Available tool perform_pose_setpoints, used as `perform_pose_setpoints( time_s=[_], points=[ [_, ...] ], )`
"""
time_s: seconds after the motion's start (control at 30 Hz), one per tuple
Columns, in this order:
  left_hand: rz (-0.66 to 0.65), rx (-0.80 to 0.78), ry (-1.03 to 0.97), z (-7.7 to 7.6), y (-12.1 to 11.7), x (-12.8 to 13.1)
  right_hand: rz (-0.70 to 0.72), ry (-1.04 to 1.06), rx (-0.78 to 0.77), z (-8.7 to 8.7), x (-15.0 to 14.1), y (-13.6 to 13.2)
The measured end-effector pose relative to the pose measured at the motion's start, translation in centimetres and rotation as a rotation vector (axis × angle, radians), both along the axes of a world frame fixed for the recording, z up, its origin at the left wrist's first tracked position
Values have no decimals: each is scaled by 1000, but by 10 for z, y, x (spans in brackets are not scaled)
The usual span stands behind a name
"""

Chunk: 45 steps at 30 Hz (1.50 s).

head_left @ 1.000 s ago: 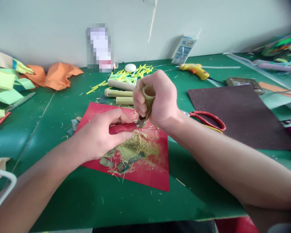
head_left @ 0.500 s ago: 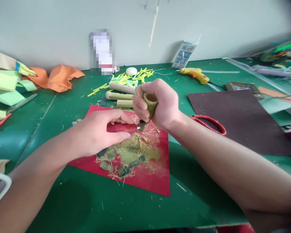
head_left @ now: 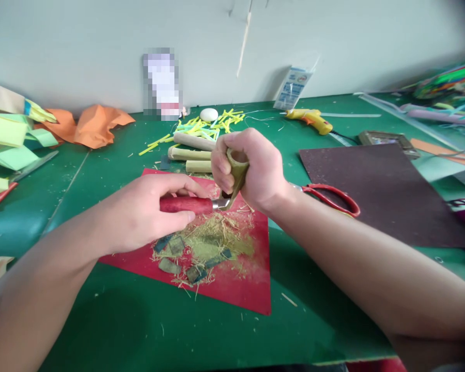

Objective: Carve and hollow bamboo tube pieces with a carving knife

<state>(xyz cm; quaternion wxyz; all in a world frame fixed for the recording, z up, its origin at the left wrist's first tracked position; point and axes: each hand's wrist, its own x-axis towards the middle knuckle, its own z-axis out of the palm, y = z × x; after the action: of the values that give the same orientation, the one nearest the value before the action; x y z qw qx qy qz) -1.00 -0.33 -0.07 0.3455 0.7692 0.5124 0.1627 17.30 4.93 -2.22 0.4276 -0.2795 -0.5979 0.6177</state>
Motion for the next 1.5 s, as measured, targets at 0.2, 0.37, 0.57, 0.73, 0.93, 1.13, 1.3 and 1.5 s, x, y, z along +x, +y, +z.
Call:
perform_pose_setpoints(
  time_s=[0.2, 0.37, 0.57, 0.73, 0.93, 1.13, 1.3, 1.5],
  points=[
    [112, 105, -51, 0, -4, 3, -97, -7, 56, 0, 0, -4],
    [185, 198, -185, 5, -9, 7, -164, 12, 48, -3, -1, -4],
    [189, 211, -106, 9, -8, 5, -285, 63, 102, -3, -2, -1],
    [245, 172, -27, 13, -8, 1, -316, 44, 172, 0, -2, -2],
    [216, 297, -61, 9, -8, 4, -294, 105, 200, -1, -1, 0],
    [299, 532, -186, -4, -6, 9, -252, 183, 255, -5, 3, 8],
    [152, 745, -168, -12, -7, 9, -189, 177, 246, -5, 6, 13],
    [91, 930, -12, -19, -13, 12, -173, 170, 229, -3, 6, 11]
  ],
)
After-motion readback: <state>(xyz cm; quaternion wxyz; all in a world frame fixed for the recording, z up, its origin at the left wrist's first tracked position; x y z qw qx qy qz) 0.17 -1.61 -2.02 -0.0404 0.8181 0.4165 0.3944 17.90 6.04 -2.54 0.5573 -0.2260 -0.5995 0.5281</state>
